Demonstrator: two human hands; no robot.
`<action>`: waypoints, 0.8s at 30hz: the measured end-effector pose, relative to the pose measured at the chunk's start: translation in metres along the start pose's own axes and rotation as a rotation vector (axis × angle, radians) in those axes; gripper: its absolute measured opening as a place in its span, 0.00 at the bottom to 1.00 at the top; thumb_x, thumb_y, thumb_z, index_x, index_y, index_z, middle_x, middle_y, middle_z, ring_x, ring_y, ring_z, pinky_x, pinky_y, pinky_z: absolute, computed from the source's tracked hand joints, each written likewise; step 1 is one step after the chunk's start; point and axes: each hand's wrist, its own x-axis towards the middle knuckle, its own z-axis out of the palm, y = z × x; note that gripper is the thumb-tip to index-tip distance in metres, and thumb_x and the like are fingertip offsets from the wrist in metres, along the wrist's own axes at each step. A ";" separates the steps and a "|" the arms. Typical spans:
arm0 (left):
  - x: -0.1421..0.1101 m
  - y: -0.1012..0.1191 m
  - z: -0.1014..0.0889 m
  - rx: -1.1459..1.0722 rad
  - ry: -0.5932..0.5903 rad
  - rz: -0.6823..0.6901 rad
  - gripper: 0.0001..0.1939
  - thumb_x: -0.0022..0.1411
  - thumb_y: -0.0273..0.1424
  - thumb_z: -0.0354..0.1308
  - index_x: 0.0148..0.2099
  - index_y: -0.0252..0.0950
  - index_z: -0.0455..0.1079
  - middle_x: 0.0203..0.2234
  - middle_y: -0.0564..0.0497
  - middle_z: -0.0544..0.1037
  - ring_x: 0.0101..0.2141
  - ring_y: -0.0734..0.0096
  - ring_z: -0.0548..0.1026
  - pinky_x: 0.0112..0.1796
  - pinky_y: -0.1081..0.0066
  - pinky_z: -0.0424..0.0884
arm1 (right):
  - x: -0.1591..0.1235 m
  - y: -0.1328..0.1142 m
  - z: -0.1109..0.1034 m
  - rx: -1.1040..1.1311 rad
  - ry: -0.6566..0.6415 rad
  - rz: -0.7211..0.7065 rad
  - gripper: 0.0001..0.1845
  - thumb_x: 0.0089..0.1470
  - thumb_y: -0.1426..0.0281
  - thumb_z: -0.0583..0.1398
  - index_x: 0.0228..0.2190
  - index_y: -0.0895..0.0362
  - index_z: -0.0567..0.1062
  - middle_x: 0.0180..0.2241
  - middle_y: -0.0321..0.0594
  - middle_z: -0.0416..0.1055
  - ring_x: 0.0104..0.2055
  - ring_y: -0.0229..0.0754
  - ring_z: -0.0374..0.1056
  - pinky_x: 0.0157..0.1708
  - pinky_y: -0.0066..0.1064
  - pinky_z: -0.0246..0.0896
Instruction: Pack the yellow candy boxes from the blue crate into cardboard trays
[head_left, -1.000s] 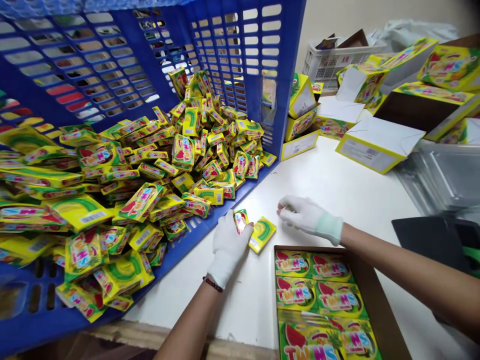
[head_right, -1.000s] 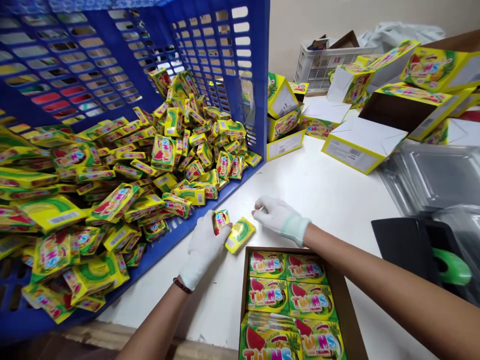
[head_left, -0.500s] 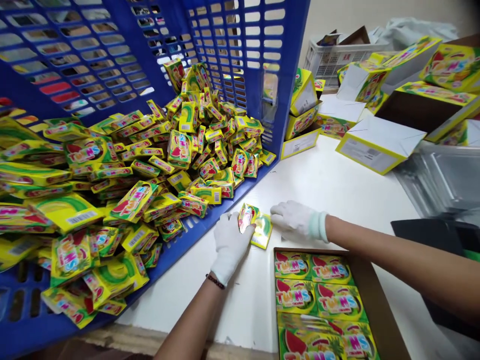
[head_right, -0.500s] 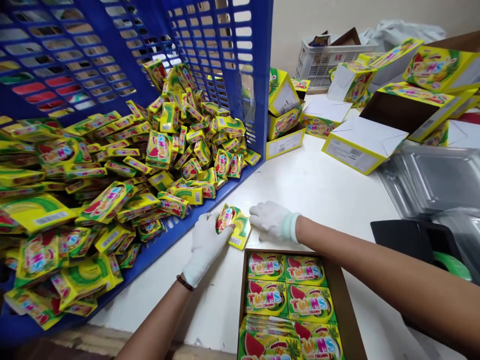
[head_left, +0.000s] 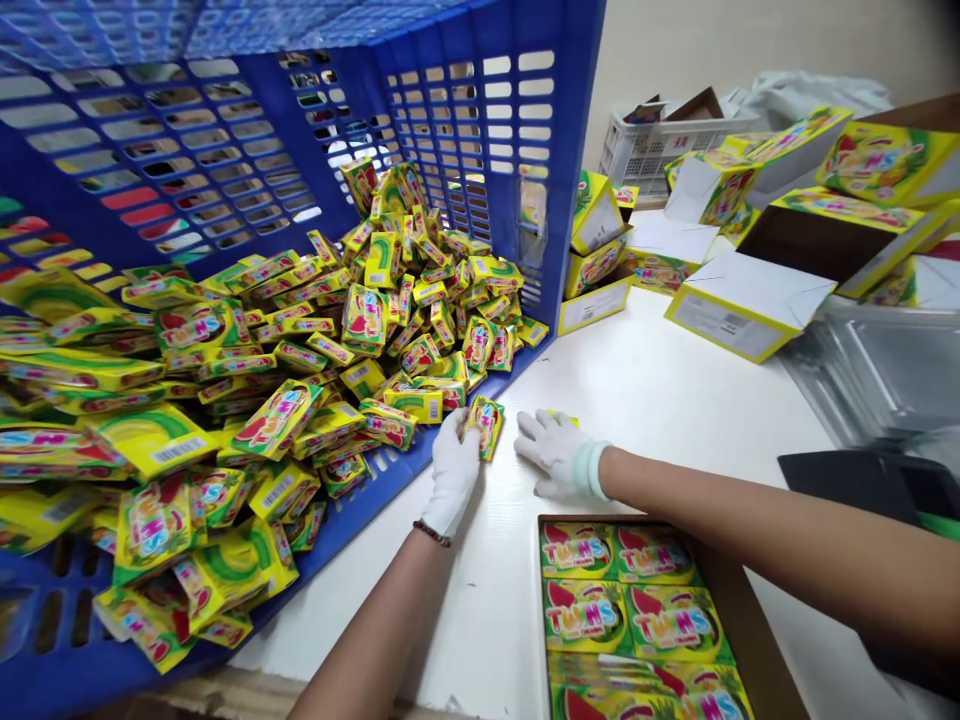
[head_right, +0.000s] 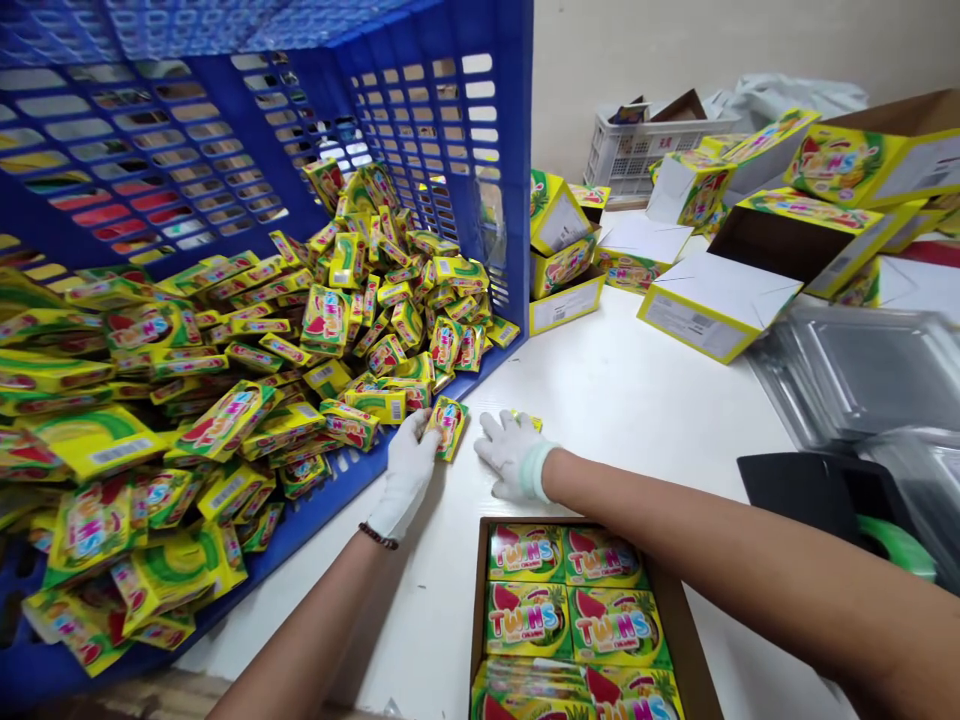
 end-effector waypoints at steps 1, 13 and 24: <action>-0.002 -0.002 -0.006 -0.034 -0.032 0.000 0.23 0.60 0.30 0.53 0.57 0.30 0.65 0.53 0.37 0.74 0.51 0.59 0.75 0.54 0.59 0.69 | -0.001 0.005 0.001 0.025 -0.001 0.018 0.30 0.46 0.61 0.65 0.50 0.57 0.69 0.58 0.55 0.56 0.53 0.62 0.57 0.47 0.52 0.58; -0.038 0.028 0.008 0.007 -0.459 0.323 0.10 0.57 0.24 0.56 0.41 0.36 0.74 0.53 0.44 0.72 0.61 0.57 0.63 0.63 0.54 0.58 | -0.037 0.063 0.007 0.200 0.210 0.252 0.29 0.60 0.70 0.54 0.62 0.57 0.60 0.57 0.55 0.58 0.55 0.53 0.62 0.50 0.42 0.60; -0.035 0.032 0.023 0.256 -0.592 0.562 0.11 0.62 0.26 0.54 0.46 0.38 0.72 0.67 0.41 0.53 0.67 0.52 0.53 0.64 0.51 0.56 | -0.034 0.079 0.022 0.510 0.329 0.143 0.30 0.54 0.70 0.55 0.59 0.57 0.62 0.56 0.53 0.65 0.56 0.53 0.64 0.55 0.48 0.61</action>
